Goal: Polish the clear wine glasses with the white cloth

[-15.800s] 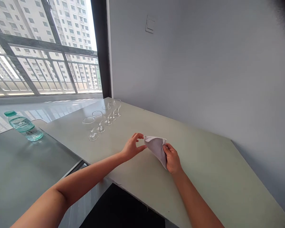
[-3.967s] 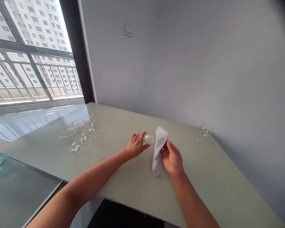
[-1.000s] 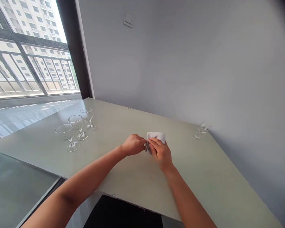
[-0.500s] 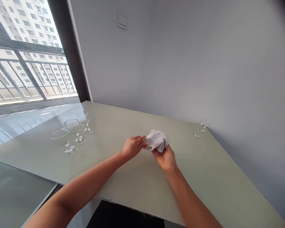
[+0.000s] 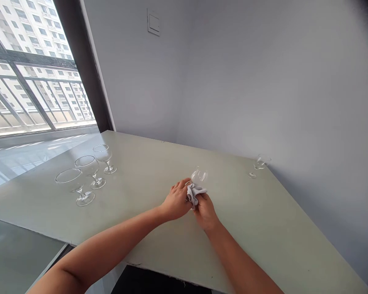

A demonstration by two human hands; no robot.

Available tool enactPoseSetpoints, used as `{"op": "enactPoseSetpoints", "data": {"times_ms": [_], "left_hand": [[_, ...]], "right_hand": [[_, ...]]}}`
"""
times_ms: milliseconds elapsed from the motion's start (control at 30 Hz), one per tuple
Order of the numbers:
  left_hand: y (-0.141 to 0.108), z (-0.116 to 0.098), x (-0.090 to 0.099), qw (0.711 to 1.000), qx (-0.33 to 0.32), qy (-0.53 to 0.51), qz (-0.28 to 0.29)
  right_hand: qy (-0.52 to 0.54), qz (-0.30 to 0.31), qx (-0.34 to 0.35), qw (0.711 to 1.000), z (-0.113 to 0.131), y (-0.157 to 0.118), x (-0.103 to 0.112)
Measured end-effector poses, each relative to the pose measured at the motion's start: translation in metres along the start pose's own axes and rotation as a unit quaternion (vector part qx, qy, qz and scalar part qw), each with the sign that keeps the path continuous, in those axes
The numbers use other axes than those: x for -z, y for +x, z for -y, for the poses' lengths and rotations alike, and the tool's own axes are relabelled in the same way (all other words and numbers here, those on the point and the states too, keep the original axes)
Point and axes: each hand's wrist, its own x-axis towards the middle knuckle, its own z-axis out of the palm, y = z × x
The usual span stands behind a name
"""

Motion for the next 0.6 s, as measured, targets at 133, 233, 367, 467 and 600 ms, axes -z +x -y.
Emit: {"op": "enactPoseSetpoints", "data": {"times_ms": [133,233,367,467,600], "left_hand": [[0.008,0.01,0.024,0.893,0.109,-0.389,0.199],[0.011,0.017,0.027,0.819,0.142,-0.528,0.175],[0.011,0.019,0.016,0.828,0.157,-0.531,0.087],[0.01,0.018,0.008,0.858,0.166,-0.486,0.022],[0.011,0.016,0.005,0.858,0.178,-0.478,-0.064]], "right_hand": [[0.053,0.055,-0.073,0.994,0.009,-0.003,0.002],[0.058,0.157,-0.137,0.976,0.012,-0.011,-0.001],[-0.005,0.192,-0.144,0.971,0.012,-0.013,-0.001],[-0.155,0.172,-0.069,0.97,0.01,-0.008,0.003],[-0.394,0.069,0.108,0.91,0.012,-0.003,0.011]]}}
